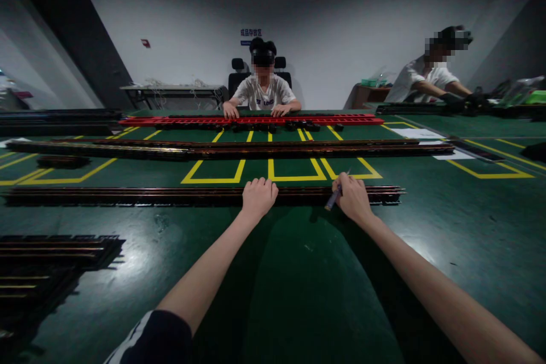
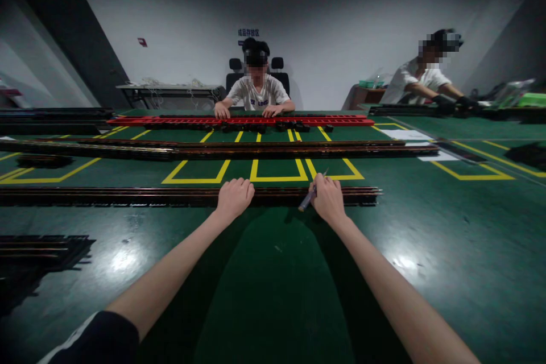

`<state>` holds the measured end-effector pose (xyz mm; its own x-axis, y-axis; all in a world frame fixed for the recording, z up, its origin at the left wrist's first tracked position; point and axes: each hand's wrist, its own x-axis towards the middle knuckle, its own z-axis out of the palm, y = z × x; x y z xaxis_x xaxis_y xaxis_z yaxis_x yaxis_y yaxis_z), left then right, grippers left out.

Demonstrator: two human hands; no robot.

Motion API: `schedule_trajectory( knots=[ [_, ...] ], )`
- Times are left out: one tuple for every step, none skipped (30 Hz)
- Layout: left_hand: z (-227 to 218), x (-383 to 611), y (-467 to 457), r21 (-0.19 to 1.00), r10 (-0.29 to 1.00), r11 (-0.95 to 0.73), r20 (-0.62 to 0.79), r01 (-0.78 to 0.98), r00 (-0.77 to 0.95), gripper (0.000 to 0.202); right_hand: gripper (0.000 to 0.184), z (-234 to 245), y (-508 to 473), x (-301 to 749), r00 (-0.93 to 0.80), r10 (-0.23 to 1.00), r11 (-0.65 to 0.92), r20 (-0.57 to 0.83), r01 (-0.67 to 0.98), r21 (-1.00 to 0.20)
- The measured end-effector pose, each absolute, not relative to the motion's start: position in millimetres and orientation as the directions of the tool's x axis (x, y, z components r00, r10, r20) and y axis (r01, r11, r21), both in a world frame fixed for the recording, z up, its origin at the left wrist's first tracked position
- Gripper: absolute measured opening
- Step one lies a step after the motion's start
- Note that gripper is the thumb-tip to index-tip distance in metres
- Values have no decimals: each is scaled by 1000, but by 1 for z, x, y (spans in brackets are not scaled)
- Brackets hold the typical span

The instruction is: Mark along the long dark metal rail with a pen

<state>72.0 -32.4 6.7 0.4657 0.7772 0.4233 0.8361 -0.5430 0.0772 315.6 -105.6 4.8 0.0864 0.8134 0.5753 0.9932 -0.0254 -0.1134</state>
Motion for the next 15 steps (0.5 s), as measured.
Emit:
schedule_trajectory(
  knots=[
    [6, 78, -34, 95, 778, -548, 423, 831, 465, 49, 8, 5, -104, 305, 79, 820, 4, 566, 990, -144],
    [6, 84, -36, 115, 777, -555, 423, 823, 465, 48, 12, 6, -102, 294, 77, 831, 27, 550, 984, -177],
    [6, 90, -38, 126, 771, -568, 429, 814, 471, 48, 14, 6, -100, 283, 81, 844, 37, 531, 977, -208],
    [6, 97, -40, 124, 760, -579, 441, 806, 478, 48, 15, 7, -99, 272, 93, 854, 35, 512, 971, -235],
    [7, 103, -43, 112, 753, -580, 452, 807, 479, 47, 17, 8, -97, 262, 107, 863, 21, 494, 969, -248],
    [7, 109, -46, 99, 747, -585, 453, 805, 487, 46, 17, 9, -96, 254, 118, 872, 8, 475, 967, -254],
    [8, 114, -48, 89, 744, -593, 440, 800, 502, 44, 15, 10, -94, 247, 127, 878, -7, 461, 967, -254],
    [9, 116, -50, 85, 737, -613, 421, 786, 529, 43, 14, 10, -93, 242, 132, 880, -17, 455, 969, -247],
    [10, 117, -51, 84, 724, -637, 407, 767, 557, 42, 13, 11, -93, 240, 128, 882, -20, 454, 972, -234],
    [10, 116, -52, 83, 701, -669, 401, 739, 590, 41, 12, 11, -93, 240, 123, 882, -22, 455, 975, -222],
    [11, 113, -53, 81, 676, -700, 396, 710, 621, 40, 13, 11, -94, 242, 115, 884, -16, 453, 976, -217],
    [11, 107, -53, 82, 651, -727, 398, 682, 646, 40, 12, 11, -94, 246, 119, 884, -21, 452, 976, -217],
    [12, 100, -53, 90, 635, -743, 409, 663, 656, 39, 10, 11, -96, 251, 116, 885, -17, 451, 976, -219],
    [12, 91, -52, 107, 634, -744, 426, 660, 645, 38, 9, 12, -97, 257, 102, 892, -1, 440, 975, -224],
    [12, 82, -52, 114, 639, -736, 442, 667, 630, 38, 10, 12, -98, 263, 84, 901, 21, 425, 971, -238]
  ],
)
